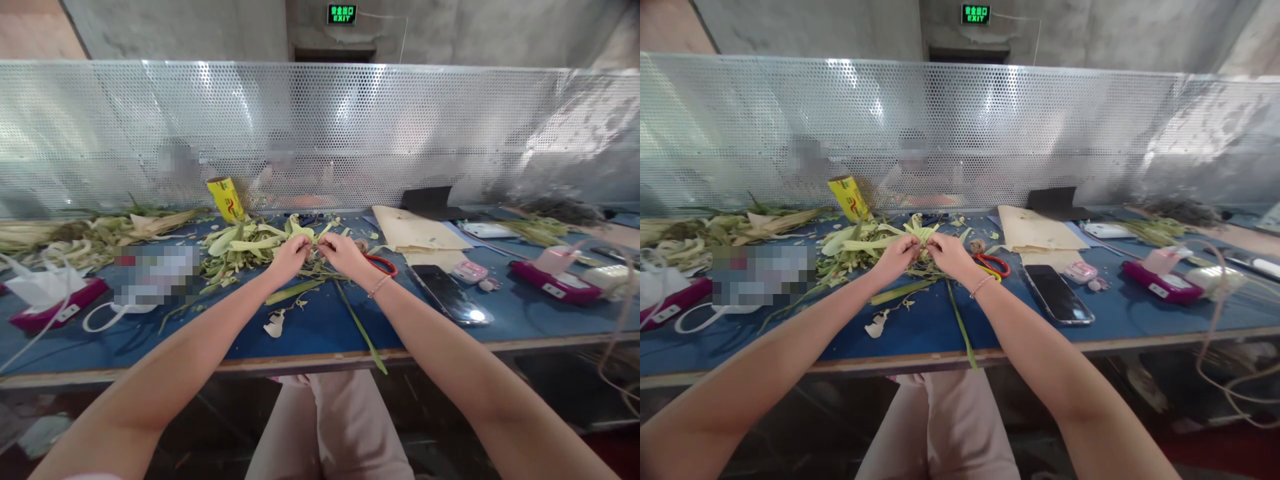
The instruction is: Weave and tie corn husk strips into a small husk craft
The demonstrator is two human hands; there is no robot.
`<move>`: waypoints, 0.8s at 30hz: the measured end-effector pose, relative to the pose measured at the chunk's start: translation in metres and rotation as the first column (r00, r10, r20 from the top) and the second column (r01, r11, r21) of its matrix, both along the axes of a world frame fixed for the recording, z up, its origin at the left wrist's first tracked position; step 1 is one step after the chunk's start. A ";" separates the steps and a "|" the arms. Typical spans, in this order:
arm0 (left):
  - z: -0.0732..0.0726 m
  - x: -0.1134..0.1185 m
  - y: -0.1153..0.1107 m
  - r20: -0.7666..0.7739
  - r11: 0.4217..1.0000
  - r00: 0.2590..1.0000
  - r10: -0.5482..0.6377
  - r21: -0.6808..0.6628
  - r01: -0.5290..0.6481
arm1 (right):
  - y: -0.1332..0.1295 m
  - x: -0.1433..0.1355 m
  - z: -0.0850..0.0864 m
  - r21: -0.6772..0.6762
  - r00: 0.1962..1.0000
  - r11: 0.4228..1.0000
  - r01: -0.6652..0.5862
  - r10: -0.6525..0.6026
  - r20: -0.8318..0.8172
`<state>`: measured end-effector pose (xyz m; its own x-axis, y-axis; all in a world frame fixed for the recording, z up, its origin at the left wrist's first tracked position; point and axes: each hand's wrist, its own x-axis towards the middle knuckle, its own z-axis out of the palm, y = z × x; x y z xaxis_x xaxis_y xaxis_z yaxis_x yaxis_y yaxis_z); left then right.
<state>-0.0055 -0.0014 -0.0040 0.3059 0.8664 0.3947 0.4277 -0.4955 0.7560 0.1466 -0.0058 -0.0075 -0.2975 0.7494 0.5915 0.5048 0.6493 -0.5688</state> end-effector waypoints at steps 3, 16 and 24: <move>0.003 0.001 -0.001 0.006 1.000 1.000 -0.020 -0.024 0.020 | -0.001 0.001 0.002 0.027 0.999 1.000 0.006 -0.007 0.033; 0.014 0.000 -0.005 0.232 0.916 0.969 -0.084 -0.366 0.167 | 0.002 0.001 0.004 -0.142 0.993 0.984 -0.103 0.111 0.048; 0.013 -0.004 -0.002 0.075 0.987 0.997 -0.010 -0.160 0.022 | 0.001 0.010 0.003 0.044 0.985 0.995 -0.094 0.086 0.151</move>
